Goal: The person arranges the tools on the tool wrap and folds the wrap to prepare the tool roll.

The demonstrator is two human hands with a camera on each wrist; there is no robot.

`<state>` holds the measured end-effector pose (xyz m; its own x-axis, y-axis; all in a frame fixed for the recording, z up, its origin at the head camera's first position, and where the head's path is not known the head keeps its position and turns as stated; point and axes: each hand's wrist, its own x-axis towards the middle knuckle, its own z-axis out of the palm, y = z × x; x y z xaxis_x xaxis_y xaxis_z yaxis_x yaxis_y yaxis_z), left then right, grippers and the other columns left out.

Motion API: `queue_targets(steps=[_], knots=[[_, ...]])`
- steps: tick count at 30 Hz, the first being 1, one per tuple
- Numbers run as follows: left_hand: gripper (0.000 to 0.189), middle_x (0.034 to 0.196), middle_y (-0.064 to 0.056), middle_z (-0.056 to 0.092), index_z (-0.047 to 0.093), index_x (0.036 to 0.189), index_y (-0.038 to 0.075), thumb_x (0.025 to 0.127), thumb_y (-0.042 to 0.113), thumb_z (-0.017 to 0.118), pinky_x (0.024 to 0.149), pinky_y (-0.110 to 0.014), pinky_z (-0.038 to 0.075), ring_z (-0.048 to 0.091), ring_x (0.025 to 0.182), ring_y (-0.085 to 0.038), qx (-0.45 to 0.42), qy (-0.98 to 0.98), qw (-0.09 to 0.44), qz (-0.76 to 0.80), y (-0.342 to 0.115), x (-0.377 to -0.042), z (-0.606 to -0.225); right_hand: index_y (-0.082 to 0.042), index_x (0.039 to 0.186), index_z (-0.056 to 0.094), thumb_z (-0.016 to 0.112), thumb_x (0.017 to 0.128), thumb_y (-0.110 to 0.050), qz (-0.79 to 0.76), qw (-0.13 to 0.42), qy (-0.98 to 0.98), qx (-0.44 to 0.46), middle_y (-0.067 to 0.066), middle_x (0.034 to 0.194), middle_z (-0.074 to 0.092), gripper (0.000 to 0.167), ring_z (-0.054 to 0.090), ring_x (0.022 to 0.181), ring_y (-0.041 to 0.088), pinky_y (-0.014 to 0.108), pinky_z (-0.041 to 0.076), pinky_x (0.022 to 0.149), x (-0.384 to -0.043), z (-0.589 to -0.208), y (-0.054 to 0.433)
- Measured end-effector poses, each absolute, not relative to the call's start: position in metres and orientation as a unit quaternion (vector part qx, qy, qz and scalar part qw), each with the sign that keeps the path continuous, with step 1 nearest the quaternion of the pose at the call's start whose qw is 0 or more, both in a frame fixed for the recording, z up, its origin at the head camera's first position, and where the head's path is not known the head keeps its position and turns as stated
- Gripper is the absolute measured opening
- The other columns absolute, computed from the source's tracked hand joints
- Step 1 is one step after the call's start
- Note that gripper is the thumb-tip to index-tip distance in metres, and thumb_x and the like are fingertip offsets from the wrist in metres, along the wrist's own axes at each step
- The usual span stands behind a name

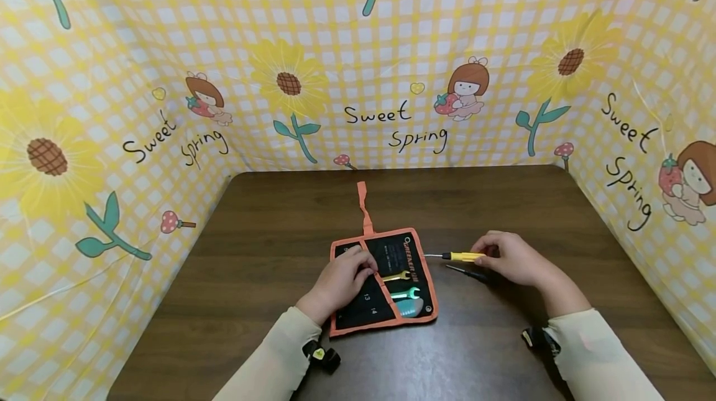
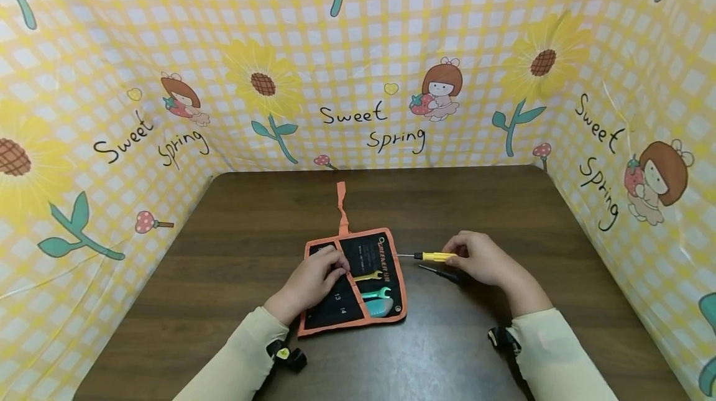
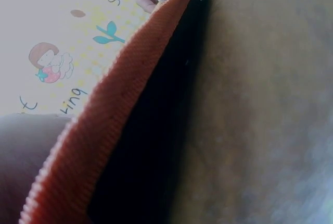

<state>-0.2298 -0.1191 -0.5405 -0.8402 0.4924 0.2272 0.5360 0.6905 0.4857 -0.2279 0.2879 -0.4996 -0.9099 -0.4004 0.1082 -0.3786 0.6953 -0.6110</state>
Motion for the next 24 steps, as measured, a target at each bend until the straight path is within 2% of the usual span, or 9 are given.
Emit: queue_targets(steps=[12,24], knots=[[0.014,0.104,0.014,0.059,0.066,0.101,0.032,0.104,0.018,0.069,0.084,-0.034,0.056,0.061,0.093,-0.007,-0.278,-0.92,0.034,-0.273,-0.118,-0.229,-0.539,-0.019,0.1,0.077,0.081,0.093,-0.011,-0.315,0.036,0.923,-0.22,-0.007,0.092,0.064,0.011,0.058,0.083,0.014,0.034,0.051,0.075,-0.234,-0.498,0.271],[0.015,0.105,0.014,0.059,0.067,0.1,0.032,0.103,0.017,0.07,0.086,-0.034,0.056,0.061,0.094,-0.006,-0.272,-0.92,0.035,-0.279,-0.118,-0.228,-0.538,-0.02,0.097,0.078,0.08,0.094,-0.011,-0.33,0.068,0.912,-0.234,-0.006,0.093,0.064,0.01,0.057,0.08,0.016,0.036,0.051,0.074,-0.244,-0.491,0.229]])
